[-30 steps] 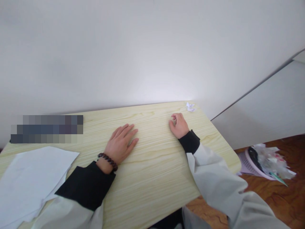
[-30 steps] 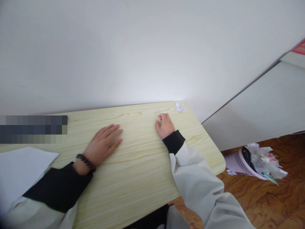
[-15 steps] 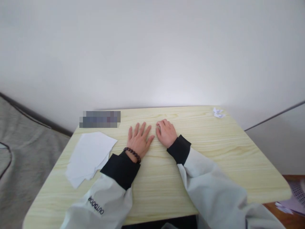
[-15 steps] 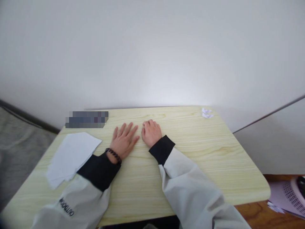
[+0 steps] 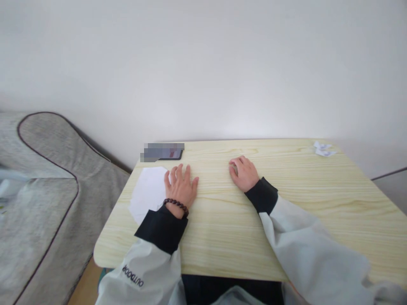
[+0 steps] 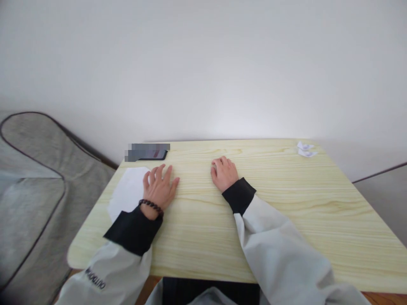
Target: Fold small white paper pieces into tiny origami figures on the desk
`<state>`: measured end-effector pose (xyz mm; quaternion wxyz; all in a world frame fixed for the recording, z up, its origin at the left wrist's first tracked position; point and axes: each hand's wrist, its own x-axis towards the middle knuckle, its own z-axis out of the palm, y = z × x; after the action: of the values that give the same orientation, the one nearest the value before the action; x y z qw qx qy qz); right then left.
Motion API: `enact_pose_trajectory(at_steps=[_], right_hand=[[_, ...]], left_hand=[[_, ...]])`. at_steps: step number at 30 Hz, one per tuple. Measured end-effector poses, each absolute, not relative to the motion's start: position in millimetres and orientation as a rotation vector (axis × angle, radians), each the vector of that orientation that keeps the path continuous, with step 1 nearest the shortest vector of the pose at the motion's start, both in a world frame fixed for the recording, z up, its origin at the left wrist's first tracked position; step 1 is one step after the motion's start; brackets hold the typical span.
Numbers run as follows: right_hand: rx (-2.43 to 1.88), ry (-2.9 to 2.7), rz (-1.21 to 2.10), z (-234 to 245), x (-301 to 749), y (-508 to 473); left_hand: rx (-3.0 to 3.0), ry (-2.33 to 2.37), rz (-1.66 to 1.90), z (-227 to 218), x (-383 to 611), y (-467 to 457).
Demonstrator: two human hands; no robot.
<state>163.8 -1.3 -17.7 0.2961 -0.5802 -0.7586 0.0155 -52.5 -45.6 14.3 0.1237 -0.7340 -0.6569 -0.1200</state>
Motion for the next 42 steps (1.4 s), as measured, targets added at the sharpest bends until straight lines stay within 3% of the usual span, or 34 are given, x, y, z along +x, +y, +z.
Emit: enact_pose_trajectory(at_steps=[16, 28, 34, 37, 42], right_hand=[[-1.571, -2.012, 0.055, -19.6, 164.0, -1.8], [-1.580, -2.004, 0.055, -18.8, 162.4, -2.3], [-1.518, -1.991, 0.127, -19.0, 161.4, -3.8], [-1.469, -1.944, 0.221, -16.6, 164.2, -2.5], [-1.513, -1.839, 0.244, -13.2, 180.8, 5.5]], left_hand=[[-1.996, -2.261, 0.231, 52.7, -89.1, -55.1], [-1.905, -2.331, -0.047, 51.9, -99.3, -72.2], [-2.122, -1.921, -0.786, 42.7, -78.0, -89.3], [-2.263, -1.749, -0.825, 35.1, -58.7, -84.5], [-2.489, -1.872, -0.818, 14.8, -35.8, -42.3]])
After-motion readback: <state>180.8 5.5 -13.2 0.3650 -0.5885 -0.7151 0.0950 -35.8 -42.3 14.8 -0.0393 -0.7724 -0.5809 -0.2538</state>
